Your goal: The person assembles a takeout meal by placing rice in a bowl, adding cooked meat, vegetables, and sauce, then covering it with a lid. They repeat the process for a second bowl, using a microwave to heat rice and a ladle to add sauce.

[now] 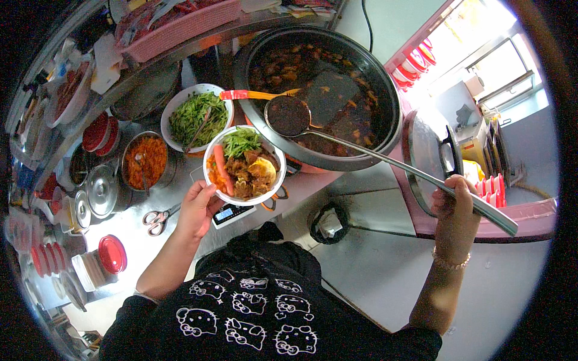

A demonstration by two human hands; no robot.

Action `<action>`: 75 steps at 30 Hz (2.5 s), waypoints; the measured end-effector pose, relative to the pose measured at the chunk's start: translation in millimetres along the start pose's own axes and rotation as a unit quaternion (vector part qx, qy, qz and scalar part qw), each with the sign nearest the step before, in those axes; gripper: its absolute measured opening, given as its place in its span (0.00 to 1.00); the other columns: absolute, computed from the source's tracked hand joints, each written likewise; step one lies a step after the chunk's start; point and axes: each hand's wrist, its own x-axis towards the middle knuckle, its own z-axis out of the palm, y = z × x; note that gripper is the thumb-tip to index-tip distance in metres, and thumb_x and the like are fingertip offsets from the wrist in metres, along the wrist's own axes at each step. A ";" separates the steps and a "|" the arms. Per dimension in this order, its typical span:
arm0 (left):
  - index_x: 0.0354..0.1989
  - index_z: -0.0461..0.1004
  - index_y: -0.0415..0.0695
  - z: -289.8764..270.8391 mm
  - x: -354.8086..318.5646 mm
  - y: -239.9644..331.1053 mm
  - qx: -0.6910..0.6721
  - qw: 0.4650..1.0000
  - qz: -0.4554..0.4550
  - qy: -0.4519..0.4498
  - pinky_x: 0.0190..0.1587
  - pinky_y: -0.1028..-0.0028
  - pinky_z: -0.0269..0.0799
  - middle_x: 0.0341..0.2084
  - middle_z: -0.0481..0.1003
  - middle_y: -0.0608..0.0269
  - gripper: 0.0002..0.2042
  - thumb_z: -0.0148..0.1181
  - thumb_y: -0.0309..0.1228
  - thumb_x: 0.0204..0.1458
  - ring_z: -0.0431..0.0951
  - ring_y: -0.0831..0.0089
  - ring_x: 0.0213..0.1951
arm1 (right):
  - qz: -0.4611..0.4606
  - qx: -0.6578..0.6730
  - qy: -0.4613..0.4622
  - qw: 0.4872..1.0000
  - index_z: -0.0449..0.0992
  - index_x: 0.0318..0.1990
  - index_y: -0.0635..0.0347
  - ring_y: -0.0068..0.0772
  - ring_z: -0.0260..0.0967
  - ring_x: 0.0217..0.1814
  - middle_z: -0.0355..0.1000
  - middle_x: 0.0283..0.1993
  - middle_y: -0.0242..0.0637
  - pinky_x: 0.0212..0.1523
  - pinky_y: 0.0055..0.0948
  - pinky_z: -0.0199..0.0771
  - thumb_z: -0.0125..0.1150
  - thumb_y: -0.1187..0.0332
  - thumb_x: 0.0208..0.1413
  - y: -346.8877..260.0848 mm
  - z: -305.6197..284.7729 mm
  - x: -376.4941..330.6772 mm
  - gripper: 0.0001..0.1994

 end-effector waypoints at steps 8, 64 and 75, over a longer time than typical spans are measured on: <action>0.32 0.69 0.45 3.1 -1.3 1.5 -0.011 1.000 -0.001 0.004 0.45 0.71 0.77 0.34 0.76 0.66 0.04 0.55 0.28 0.59 0.78 0.75 0.37 | 0.027 -0.005 -0.006 1.000 0.72 0.32 0.58 0.20 0.63 0.20 0.66 0.22 0.31 0.21 0.18 0.61 0.51 0.60 0.61 -9.6 -3.1 -10.9 0.12; 0.29 0.69 0.45 -16.3 8.3 21.5 -0.023 0.998 0.004 0.052 0.43 0.71 0.79 0.33 0.76 0.63 0.05 0.53 0.26 0.58 0.79 0.73 0.35 | -0.313 -0.114 -0.235 0.913 0.72 0.26 0.59 0.26 0.68 0.16 0.67 0.21 0.39 0.16 0.20 0.67 0.56 0.54 0.59 -26.2 1.4 -53.3 0.18; 0.30 0.69 0.50 -25.9 -8.8 32.5 -0.018 0.999 0.021 0.040 0.42 0.73 0.78 0.33 0.77 0.67 0.04 0.55 0.28 0.57 0.79 0.74 0.35 | -0.452 -0.154 -0.328 0.815 0.75 0.28 0.53 0.25 0.68 0.20 0.71 0.23 0.32 0.20 0.22 0.66 0.63 0.60 0.53 -24.2 35.8 -38.6 0.09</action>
